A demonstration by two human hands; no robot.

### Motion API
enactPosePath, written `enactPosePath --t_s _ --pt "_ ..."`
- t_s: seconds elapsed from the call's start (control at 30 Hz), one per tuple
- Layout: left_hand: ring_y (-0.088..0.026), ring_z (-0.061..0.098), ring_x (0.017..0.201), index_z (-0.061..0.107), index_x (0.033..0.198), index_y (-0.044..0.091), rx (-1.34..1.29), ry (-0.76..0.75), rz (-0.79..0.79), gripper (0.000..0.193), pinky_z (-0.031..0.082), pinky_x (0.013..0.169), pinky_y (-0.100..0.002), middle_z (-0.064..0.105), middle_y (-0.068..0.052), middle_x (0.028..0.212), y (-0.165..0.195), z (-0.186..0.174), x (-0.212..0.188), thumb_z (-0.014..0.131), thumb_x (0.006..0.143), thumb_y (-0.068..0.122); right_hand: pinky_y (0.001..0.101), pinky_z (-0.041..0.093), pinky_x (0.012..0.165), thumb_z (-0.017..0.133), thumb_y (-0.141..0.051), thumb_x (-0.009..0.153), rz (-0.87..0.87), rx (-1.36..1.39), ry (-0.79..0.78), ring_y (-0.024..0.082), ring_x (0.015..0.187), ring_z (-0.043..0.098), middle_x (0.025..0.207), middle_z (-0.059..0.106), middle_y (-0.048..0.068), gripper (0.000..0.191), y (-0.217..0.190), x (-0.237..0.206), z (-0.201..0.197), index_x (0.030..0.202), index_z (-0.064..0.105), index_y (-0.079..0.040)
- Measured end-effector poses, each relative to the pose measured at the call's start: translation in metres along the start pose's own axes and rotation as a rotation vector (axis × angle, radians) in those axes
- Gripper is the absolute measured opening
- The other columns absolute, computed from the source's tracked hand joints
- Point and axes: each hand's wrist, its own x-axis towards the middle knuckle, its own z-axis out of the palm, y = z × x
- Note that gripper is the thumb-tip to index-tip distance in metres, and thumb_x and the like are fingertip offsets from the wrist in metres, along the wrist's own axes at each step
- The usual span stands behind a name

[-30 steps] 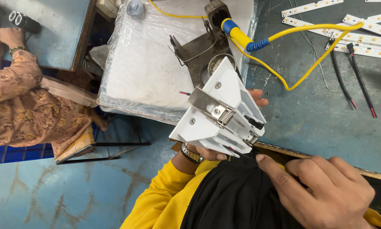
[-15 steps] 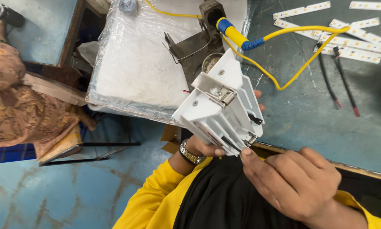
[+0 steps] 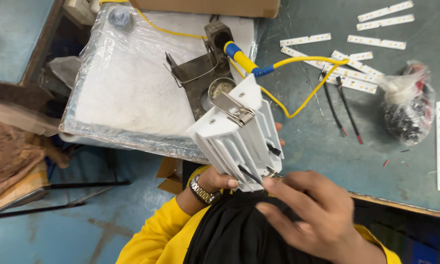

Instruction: The person solders LED strip modules into a white plastic housing using a soldering iron and solder. They repeatedly dip the iron tip into a solder pot, apply solder to the strip contacts, and attach wires to the strips. The person handles multiple LED strips and wires throughout the process.

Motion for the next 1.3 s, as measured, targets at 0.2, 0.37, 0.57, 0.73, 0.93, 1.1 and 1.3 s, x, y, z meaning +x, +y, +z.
enactPosePath --t_s 0.2,0.37,0.57,0.73,0.93,1.1,1.3 --pt "-0.028 0.063 0.119 0.052 0.143 -0.006 -0.158 0.124 -0.023 0.08 0.054 0.102 -0.042 0.066 -0.016 0.127 -0.001 0.008 0.014 0.09 0.082 0.029 0.0245 0.062 0.073 0.085 0.003 0.075 0.225 0.091 0.233 0.018 0.085 0.075 0.099 0.064 0.012 0.027 -0.004 -0.024 -0.009 0.096 0.074 -0.008" --pt "-0.024 0.064 0.122 0.05 0.145 -0.003 0.106 0.092 -0.069 0.085 0.054 0.105 -0.038 0.065 -0.014 0.129 0.007 0.015 0.027 0.088 0.077 0.03 0.0258 0.062 0.076 0.085 0.004 0.079 0.063 -0.017 0.164 0.019 0.086 0.075 0.096 0.071 0.01 0.021 0.006 -0.014 -0.004 0.093 0.073 -0.005" --pt "-0.018 0.057 0.129 0.037 0.153 -0.001 0.141 0.028 0.015 0.097 0.049 0.113 -0.035 0.058 -0.01 0.138 0.018 0.039 0.041 0.089 0.076 0.03 0.0283 0.056 0.069 0.088 0.0 0.075 0.07 0.012 0.108 0.017 0.081 0.072 0.093 0.073 0.006 0.021 0.016 -0.003 0.009 0.09 0.074 -0.004" --pt "-0.022 0.067 0.112 0.045 0.147 -0.007 -0.058 0.087 -0.098 0.085 0.058 0.097 -0.038 0.063 -0.017 0.125 0.006 0.04 0.047 0.082 0.085 0.037 0.0267 0.057 0.073 0.077 0.01 0.078 0.245 0.092 0.071 0.016 0.087 0.072 0.1 0.072 0.01 0.023 0.024 -0.014 0.009 0.097 0.076 -0.004" --pt "-0.023 0.064 0.114 0.044 0.15 -0.008 -0.155 0.239 -0.059 0.078 0.053 0.097 -0.038 0.061 -0.019 0.129 0.02 0.054 0.054 0.073 0.093 0.037 0.0264 0.058 0.079 0.075 0.011 0.079 0.321 0.205 0.0 0.018 0.091 0.074 0.097 0.075 0.009 0.023 0.042 -0.011 0.025 0.097 0.076 -0.003" --pt "-0.028 0.036 0.154 0.024 0.164 0.001 0.424 0.25 0.257 0.098 0.032 0.124 -0.04 0.034 -0.017 0.167 0.075 0.064 0.051 0.079 0.092 0.038 0.0261 0.056 0.078 0.077 0.005 0.078 0.353 0.288 -0.1 0.016 0.087 0.074 0.094 0.077 0.008 0.021 0.054 0.004 0.014 0.097 0.077 -0.002" --pt "-0.029 0.053 0.14 0.033 0.163 0.002 0.723 0.246 -0.127 0.106 0.038 0.117 -0.039 0.055 -0.02 0.15 0.116 0.06 0.035 0.079 0.08 0.049 0.0261 0.048 0.07 0.077 -0.003 0.092 0.451 0.143 0.043 0.015 0.082 0.068 0.097 0.075 0.011 0.014 0.068 0.032 -0.002 0.106 0.076 0.0"
